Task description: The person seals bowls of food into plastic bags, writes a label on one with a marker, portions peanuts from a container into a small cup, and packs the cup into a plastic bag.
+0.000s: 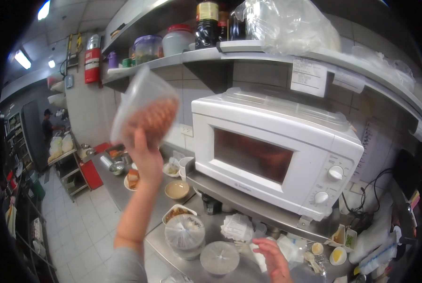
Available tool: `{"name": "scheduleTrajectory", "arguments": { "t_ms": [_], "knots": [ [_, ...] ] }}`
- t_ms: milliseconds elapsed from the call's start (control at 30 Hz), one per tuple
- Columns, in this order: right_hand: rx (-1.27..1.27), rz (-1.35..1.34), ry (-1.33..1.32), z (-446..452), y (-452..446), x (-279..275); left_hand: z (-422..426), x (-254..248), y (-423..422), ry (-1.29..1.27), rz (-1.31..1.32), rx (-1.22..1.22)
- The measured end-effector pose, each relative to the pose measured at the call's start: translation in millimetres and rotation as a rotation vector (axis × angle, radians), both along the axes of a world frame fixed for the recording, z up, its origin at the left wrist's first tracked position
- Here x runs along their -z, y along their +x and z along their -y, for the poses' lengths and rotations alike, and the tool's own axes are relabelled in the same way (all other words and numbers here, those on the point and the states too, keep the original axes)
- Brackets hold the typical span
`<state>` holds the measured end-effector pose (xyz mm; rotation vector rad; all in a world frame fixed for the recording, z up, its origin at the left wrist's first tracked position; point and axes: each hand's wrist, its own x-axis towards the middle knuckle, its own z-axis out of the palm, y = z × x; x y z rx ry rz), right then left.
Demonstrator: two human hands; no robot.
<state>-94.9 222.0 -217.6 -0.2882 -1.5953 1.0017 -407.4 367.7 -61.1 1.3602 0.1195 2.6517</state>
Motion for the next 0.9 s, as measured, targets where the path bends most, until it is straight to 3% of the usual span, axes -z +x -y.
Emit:
{"name": "scheduleTrajectory", "arguments": {
  "t_ms": [33,133,167,233,333,400,433,467,500,533,567,600,667,700,733,800,867,900],
  "knots": [
    [0.110,0.129,-0.112,7,5,4,-24,-28,-22,0.043,-0.063,-0.121],
    [0.142,0.182,-0.238,15,9,14,-79,-114,-56,0.116,-0.023,-0.284],
    [0.161,0.175,-0.238,16,12,22,-96,-137,-62,0.094,0.037,-0.526],
    [0.198,0.301,-0.340,22,18,40,-128,-179,-80,0.123,-0.037,-0.634],
    [0.228,0.351,-0.478,28,14,62,-193,-211,-103,-0.157,-0.100,-1.109],
    [0.367,0.322,-0.489,31,5,62,-246,-223,-129,-0.318,-0.269,-1.201],
    [0.295,0.458,-0.524,30,6,64,-263,-224,-134,-0.373,-0.330,-1.287],
    [0.228,0.576,-0.570,33,9,69,-291,-224,-153,-0.410,-0.601,-1.704],
    [0.281,0.573,-0.539,38,9,77,-275,-222,-134,-0.581,-0.690,-1.701],
    [0.341,0.575,-0.514,41,9,86,-297,-219,-150,0.130,-0.684,-1.460],
    [0.400,0.626,-0.527,45,12,95,-338,-228,-179,0.190,-0.711,-1.340],
    [0.446,0.686,-0.547,49,17,105,-374,-238,-201,-0.370,-1.053,-1.723],
    [0.529,0.807,-0.646,56,31,118,-317,-208,-169,-0.509,-0.737,-1.216],
    [0.648,0.756,-0.657,77,50,130,-330,-200,-173,-0.357,-0.694,-1.118],
    [0.724,0.740,-0.624,80,70,134,-335,-203,-198,-0.237,-0.612,-1.070],
    [0.970,0.738,-0.665,101,113,137,-263,-204,-166,-0.066,-0.486,-1.180],
    [1.285,0.776,-0.776,128,161,148,-193,-206,-108,0.138,-0.251,-0.846],
    [1.478,0.801,-0.869,143,183,148,-146,-210,-79,0.190,-0.270,-0.867]
  ]
}}
